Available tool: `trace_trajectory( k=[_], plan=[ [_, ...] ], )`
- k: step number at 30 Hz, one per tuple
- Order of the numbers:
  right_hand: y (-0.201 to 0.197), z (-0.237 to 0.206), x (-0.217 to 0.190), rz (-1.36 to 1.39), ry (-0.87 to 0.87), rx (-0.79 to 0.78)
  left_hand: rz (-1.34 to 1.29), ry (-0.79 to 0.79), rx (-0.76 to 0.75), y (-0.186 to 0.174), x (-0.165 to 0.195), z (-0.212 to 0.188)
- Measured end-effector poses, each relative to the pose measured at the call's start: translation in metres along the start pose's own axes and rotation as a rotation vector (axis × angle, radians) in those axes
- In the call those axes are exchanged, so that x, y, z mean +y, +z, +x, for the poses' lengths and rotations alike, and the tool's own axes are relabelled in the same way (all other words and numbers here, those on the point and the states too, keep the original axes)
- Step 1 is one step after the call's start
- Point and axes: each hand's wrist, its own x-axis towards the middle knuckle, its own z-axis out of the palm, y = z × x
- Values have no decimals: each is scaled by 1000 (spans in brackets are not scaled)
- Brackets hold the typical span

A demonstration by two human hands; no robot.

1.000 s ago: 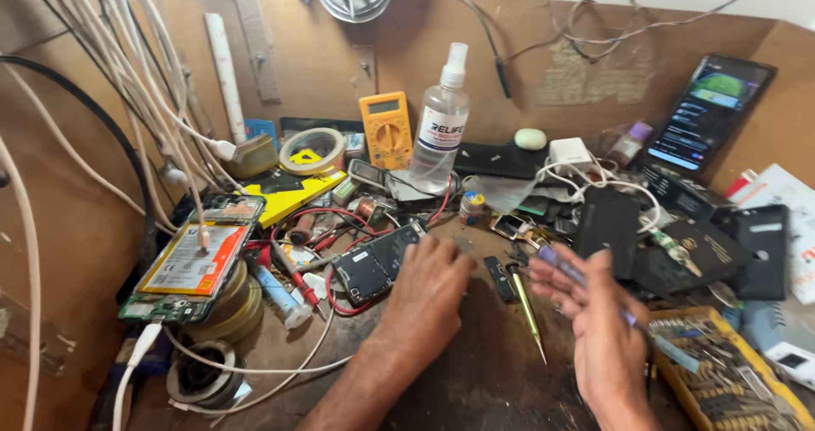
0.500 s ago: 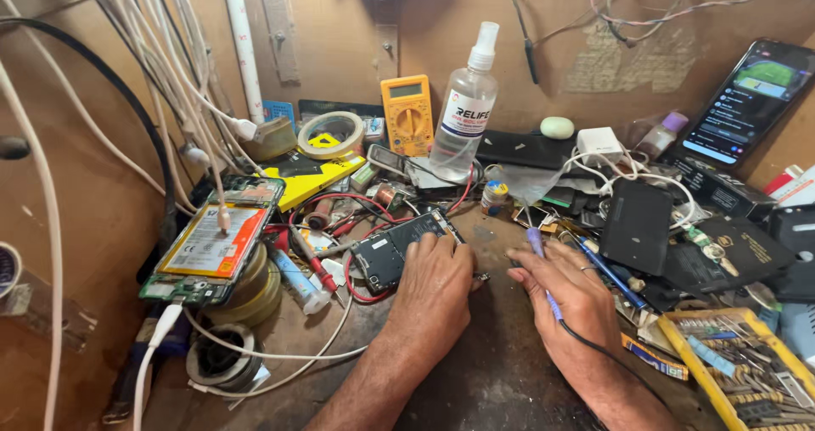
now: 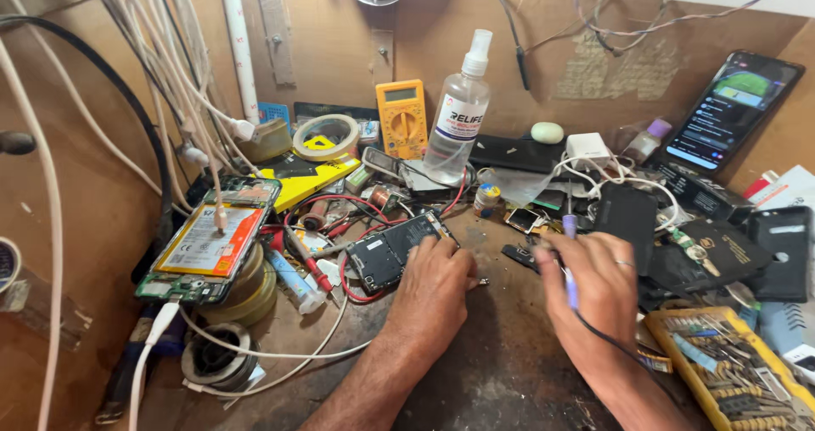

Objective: The person works at a cluttered electronics repair bench, prying open a smartphone and separating its back cover and battery. They then use tweezers and a soldering iron to work on small components on the disassembled phone parts, repositioning the boards and handling the chassis.

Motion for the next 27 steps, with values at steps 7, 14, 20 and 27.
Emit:
trace_trajectory(
  k=[7, 14, 20, 27],
  plan=[
    [-5, -20, -14, 796, 642, -157, 22, -77, 19, 7, -5, 2],
    [27, -22, 14, 844, 800, -112, 0, -120, 40, 10, -6, 8],
    [50, -3, 59, 979, 832, -44, -23, -78, -60, 20, -1, 35],
    [67, 11, 91, 887, 818, -56, 34, 180, -180, 42, -12, 47]
  ],
)
